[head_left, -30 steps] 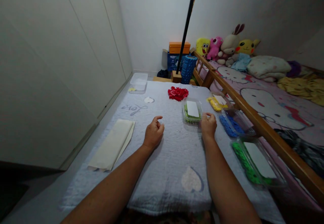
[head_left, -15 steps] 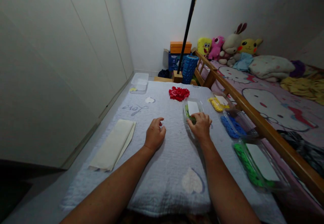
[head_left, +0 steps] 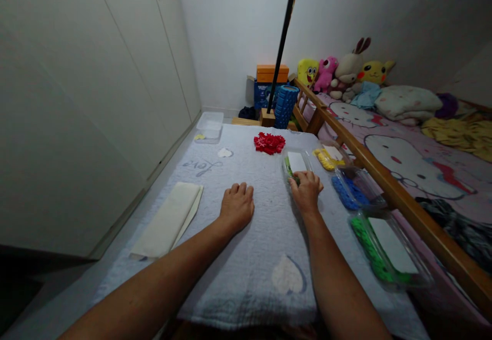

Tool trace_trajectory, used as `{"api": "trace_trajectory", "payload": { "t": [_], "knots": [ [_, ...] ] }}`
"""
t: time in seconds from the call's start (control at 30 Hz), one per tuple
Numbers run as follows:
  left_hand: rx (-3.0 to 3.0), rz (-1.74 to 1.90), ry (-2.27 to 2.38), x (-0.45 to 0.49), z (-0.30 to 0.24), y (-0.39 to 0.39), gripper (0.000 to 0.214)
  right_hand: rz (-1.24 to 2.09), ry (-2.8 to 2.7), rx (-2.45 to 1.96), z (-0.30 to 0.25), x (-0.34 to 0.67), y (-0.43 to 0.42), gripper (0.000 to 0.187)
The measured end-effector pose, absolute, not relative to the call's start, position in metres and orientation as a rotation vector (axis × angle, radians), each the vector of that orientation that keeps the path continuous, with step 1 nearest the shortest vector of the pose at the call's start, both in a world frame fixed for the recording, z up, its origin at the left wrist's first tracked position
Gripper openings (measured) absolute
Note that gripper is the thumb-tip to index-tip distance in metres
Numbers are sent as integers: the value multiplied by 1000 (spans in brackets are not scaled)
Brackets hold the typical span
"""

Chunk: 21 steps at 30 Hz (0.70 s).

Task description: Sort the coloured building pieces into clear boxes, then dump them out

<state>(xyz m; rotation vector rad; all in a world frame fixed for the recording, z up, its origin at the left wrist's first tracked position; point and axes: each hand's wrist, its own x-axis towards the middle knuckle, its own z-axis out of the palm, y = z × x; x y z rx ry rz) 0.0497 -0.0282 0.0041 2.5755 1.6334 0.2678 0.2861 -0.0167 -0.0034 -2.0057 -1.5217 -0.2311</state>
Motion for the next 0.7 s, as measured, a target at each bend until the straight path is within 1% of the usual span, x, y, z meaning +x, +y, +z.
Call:
{"api": "trace_trajectory", "payload": {
  "t": [0.2, 0.3, 0.53, 0.7],
  "knots": [
    [2489, 111, 1643, 56, 28, 1, 32, -217, -1476, -2000, -9, 288, -14, 20],
    [2420, 138, 1726, 64, 31, 24, 37, -202, -1451, -1981, -12, 288, -13, 19],
    [2246, 376, 1946, 78, 0, 57, 51, -215, -1517, -1985, -6, 294, -12, 16],
    [2243, 465, 1937, 75, -14, 61, 55, -256, -1579, -2128, 6, 303, -9, 14]
  ]
}}
